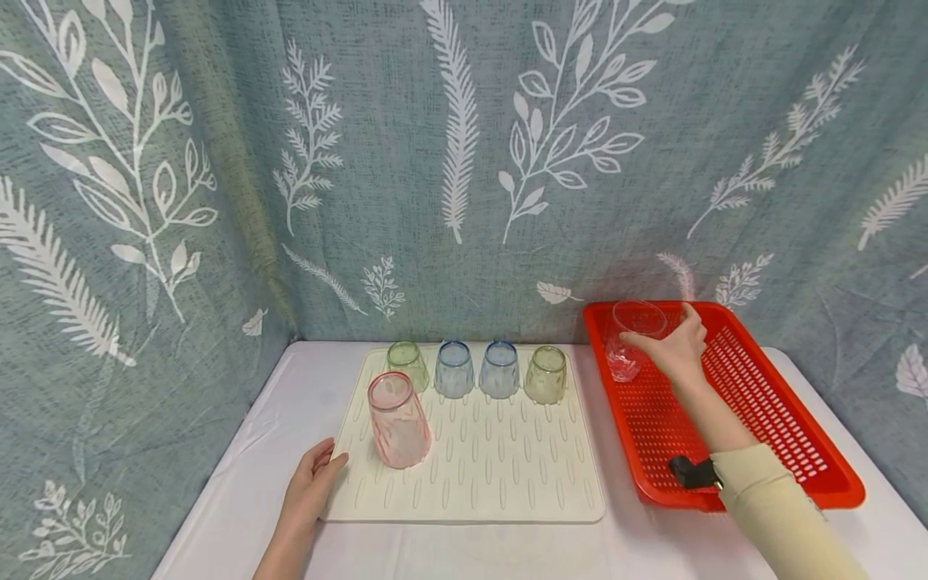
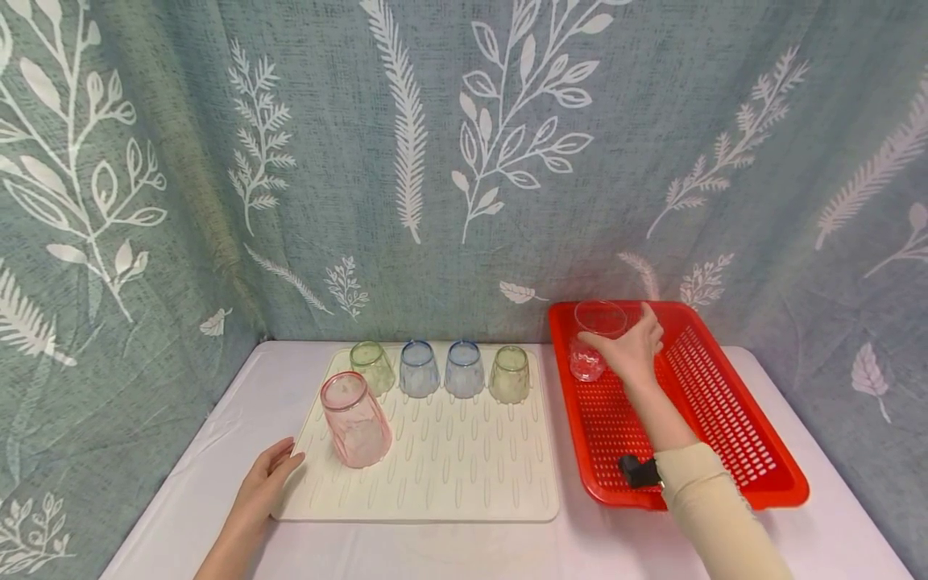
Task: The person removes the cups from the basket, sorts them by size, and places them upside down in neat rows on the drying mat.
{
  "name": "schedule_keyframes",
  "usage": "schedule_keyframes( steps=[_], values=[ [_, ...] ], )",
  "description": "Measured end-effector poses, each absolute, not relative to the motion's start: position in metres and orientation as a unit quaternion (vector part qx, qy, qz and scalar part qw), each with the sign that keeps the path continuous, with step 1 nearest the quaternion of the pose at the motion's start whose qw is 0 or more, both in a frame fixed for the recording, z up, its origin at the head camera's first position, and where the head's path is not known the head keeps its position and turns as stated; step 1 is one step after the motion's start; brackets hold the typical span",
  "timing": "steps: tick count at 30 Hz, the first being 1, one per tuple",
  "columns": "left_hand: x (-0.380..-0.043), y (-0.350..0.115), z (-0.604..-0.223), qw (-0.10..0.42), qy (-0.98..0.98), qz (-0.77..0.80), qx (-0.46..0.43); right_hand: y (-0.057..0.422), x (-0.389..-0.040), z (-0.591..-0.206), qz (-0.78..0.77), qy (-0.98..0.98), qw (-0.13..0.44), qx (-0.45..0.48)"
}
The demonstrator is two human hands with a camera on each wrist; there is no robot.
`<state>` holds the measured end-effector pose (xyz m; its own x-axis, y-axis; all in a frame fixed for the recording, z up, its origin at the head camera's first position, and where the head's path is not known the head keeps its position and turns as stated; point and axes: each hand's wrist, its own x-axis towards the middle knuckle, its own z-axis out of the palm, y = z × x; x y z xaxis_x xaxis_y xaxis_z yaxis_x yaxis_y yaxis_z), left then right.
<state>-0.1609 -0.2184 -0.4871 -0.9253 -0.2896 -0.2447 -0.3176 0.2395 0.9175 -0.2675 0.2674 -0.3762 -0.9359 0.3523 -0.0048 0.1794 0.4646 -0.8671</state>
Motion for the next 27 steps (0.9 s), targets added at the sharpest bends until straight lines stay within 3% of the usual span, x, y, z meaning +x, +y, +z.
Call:
schedule_keyframes(
  steps=[14, 27],
  values=[
    [-0.159, -0.219, -0.486, 0.006, 0.79, 0.583, -0.191, 0.286, -0.282, -0.402, 0.446, -0.876, -0.107, -0.148],
    [-0.158, -0.22, -0.485, 0.006, 0.792, 0.584, -0.178, 0.29, -0.291, -0.424, 0.517, -0.835, -0.14, -0.125]
  ],
)
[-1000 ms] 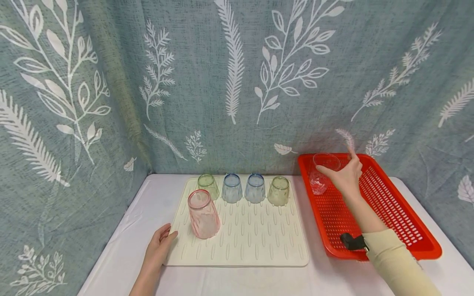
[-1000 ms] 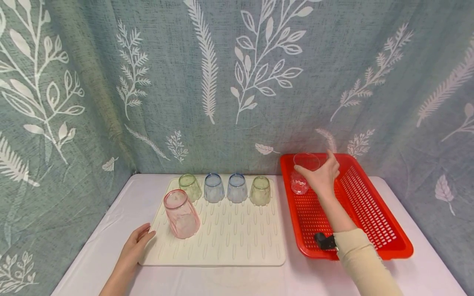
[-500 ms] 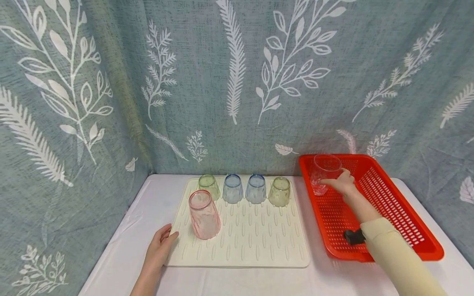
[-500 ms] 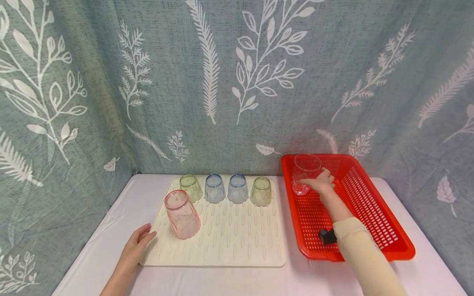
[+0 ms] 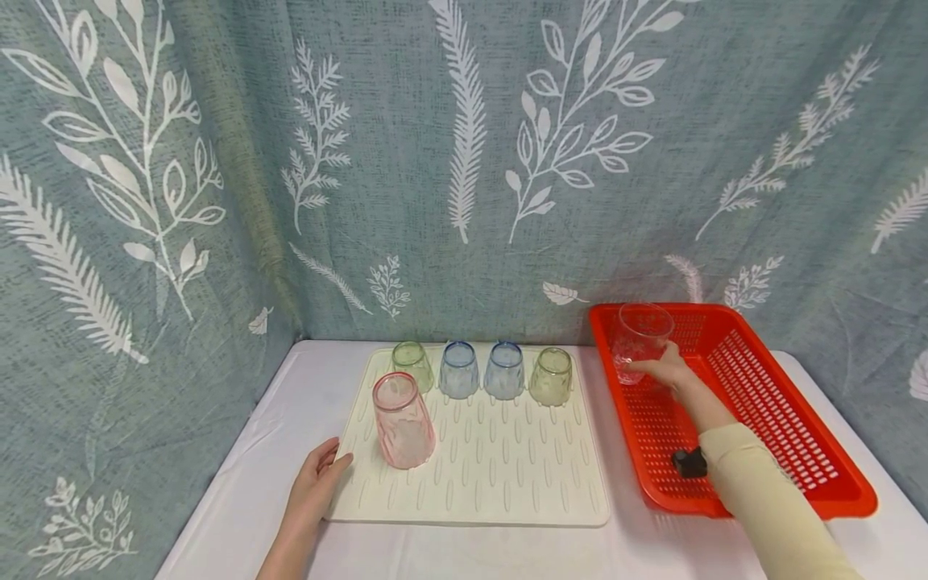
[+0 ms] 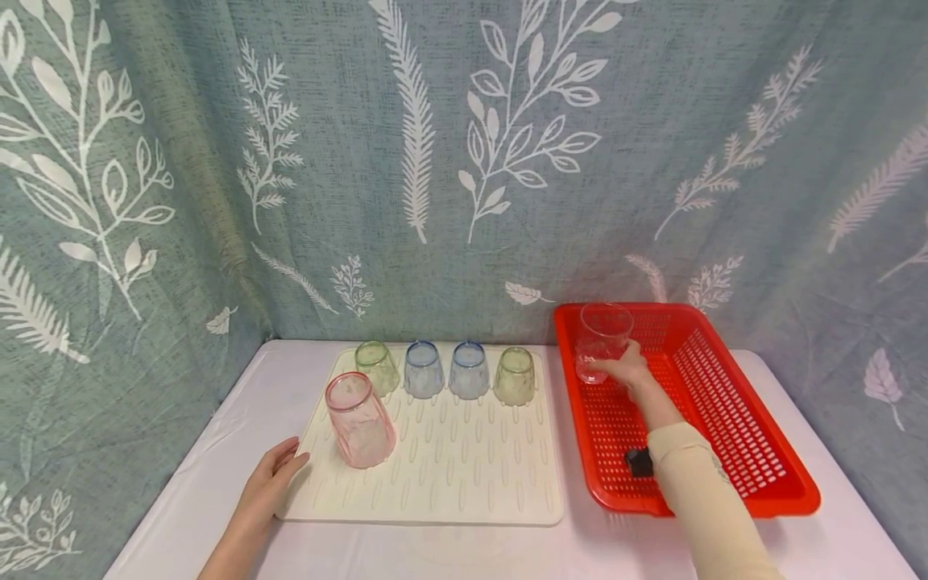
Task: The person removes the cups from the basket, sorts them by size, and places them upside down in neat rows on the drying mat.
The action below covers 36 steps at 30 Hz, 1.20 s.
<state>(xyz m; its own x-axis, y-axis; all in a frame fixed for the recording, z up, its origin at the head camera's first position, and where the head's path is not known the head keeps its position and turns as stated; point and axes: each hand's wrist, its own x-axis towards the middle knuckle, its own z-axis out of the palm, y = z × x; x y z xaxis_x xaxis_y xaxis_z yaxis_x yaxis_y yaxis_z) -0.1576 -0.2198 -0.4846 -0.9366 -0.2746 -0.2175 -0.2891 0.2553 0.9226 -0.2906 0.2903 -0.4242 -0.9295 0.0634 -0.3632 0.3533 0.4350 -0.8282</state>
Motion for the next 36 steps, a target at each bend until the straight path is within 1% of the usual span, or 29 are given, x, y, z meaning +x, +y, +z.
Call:
schedule_keyframes(
  steps=[10, 25, 36],
  values=[
    [-0.1587, -0.2203, -0.4865, 0.006, 0.792, 0.583, -0.181, 0.2887, -0.2929, -0.428, -0.571, 0.8, 0.144, 0.121],
    [-0.1593, -0.2182, -0.4872, 0.005, 0.789, 0.585, -0.185, 0.287, -0.2892, -0.4279, -0.572, 0.803, 0.116, 0.12],
    [-0.1587, -0.2192, -0.4872, 0.005, 0.792, 0.584, -0.18, 0.2871, -0.2876, -0.4206, -0.567, 0.807, 0.106, 0.124]
  ],
)
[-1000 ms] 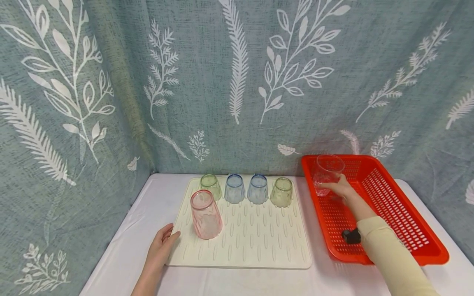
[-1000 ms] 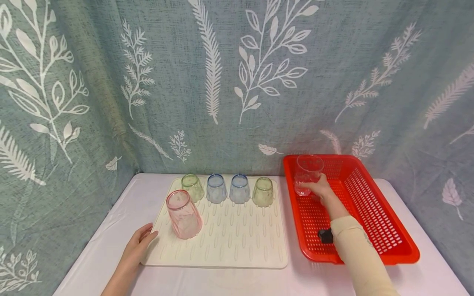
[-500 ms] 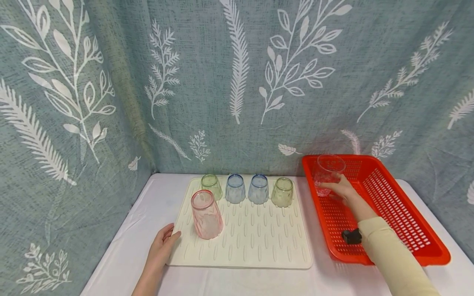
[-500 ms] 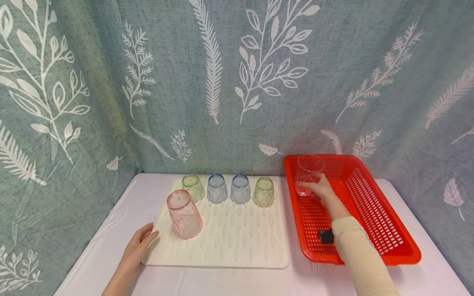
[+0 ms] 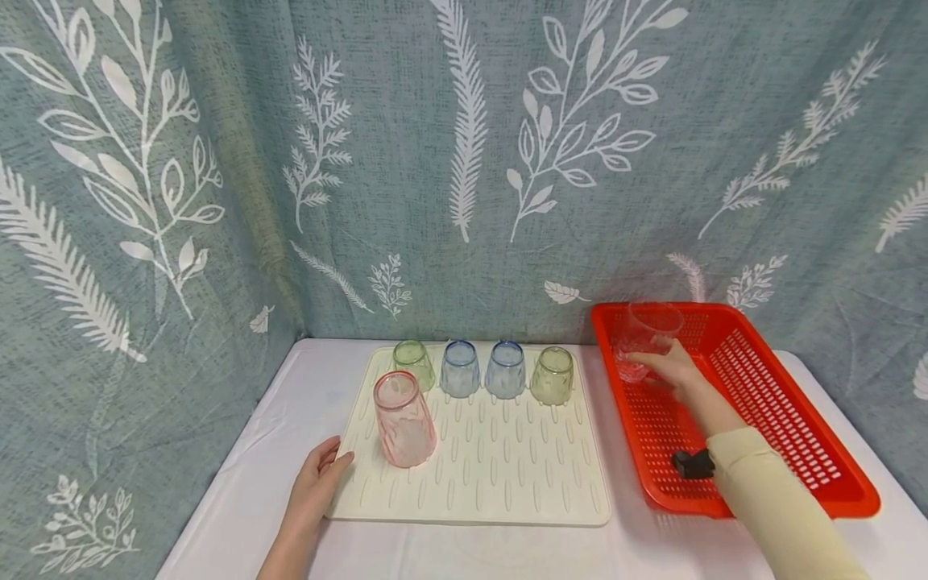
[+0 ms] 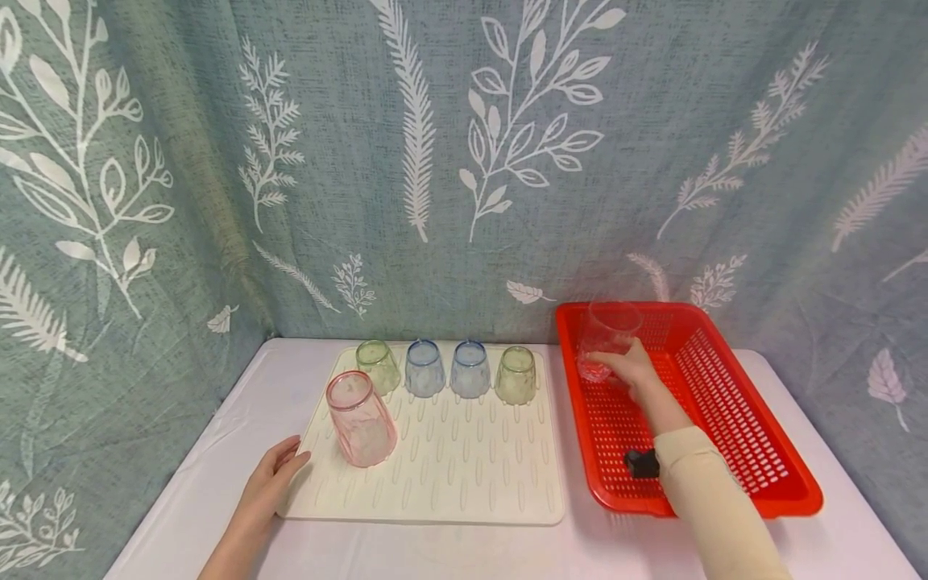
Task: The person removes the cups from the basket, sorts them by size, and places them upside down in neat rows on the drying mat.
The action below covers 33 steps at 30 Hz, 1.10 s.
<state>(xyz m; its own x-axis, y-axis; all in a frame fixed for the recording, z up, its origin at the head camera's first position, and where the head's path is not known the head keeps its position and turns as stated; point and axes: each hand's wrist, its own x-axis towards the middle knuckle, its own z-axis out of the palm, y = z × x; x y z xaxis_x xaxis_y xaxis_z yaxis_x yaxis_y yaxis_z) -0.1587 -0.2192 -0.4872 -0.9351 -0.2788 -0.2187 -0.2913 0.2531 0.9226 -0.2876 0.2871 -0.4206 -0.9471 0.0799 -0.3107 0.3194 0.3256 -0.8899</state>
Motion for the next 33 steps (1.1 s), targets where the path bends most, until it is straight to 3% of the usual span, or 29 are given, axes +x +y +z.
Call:
schedule_keyframes(
  steps=[33],
  values=[
    [-0.16, -0.218, -0.491, 0.008, 0.797, 0.574, -0.186, 0.274, -0.25, -0.346, -0.612, 0.786, 0.006, 0.088]
  ],
)
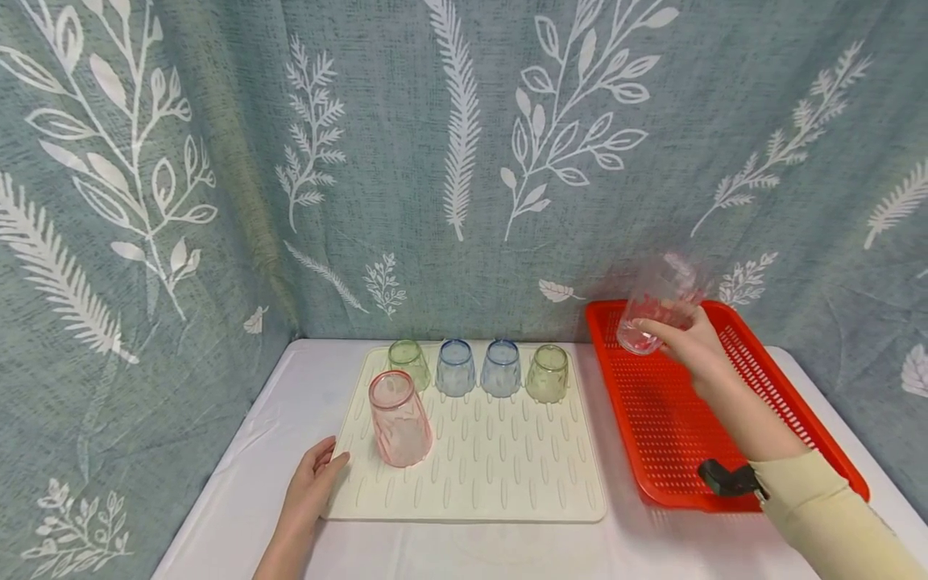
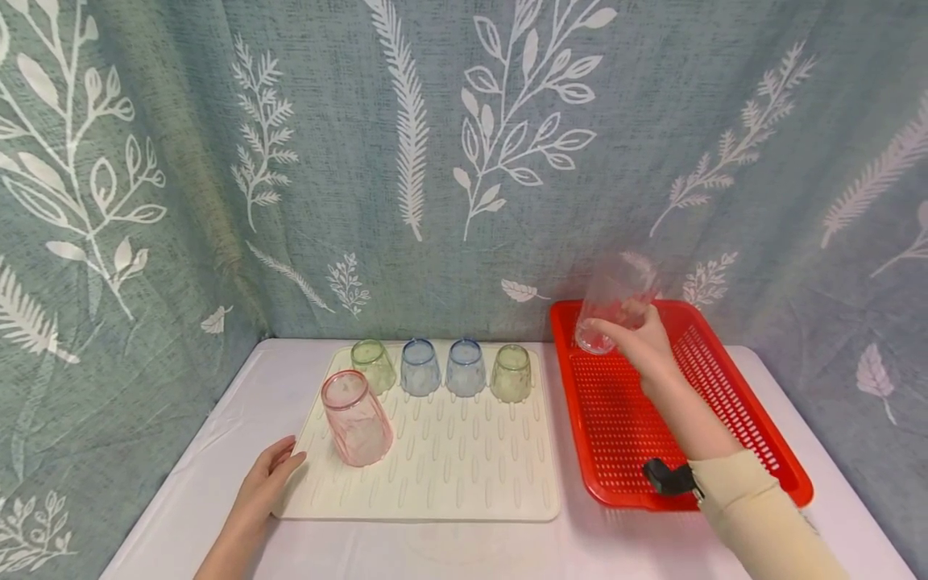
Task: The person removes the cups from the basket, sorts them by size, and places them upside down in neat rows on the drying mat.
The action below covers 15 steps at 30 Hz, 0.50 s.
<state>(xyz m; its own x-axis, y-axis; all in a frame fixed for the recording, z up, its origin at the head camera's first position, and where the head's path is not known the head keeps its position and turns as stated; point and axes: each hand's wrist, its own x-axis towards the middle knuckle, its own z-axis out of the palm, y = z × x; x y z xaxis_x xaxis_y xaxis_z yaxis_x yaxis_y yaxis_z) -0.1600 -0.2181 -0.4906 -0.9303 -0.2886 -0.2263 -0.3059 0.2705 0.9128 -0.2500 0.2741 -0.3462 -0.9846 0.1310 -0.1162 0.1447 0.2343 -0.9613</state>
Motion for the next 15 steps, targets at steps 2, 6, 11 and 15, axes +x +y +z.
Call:
schedule_keyframes(
  steps=[2, 6, 11, 15],
  values=[
    [-0.16, -0.218, -0.49, 0.009, 0.796, 0.576, -0.186, 0.273, -0.247, -0.342, -0.61, 0.788, 0.0, 0.08],
    [-0.16, -0.218, -0.489, 0.012, 0.796, 0.576, -0.186, 0.268, -0.237, -0.337, -0.609, 0.79, -0.012, 0.066],
    [-0.16, -0.218, -0.487, 0.014, 0.797, 0.577, -0.181, 0.26, -0.223, -0.333, -0.616, 0.786, -0.007, 0.052],
    [-0.159, -0.218, -0.485, 0.016, 0.796, 0.578, -0.178, 0.252, -0.214, -0.334, -0.618, 0.785, 0.005, 0.039]
  ],
)
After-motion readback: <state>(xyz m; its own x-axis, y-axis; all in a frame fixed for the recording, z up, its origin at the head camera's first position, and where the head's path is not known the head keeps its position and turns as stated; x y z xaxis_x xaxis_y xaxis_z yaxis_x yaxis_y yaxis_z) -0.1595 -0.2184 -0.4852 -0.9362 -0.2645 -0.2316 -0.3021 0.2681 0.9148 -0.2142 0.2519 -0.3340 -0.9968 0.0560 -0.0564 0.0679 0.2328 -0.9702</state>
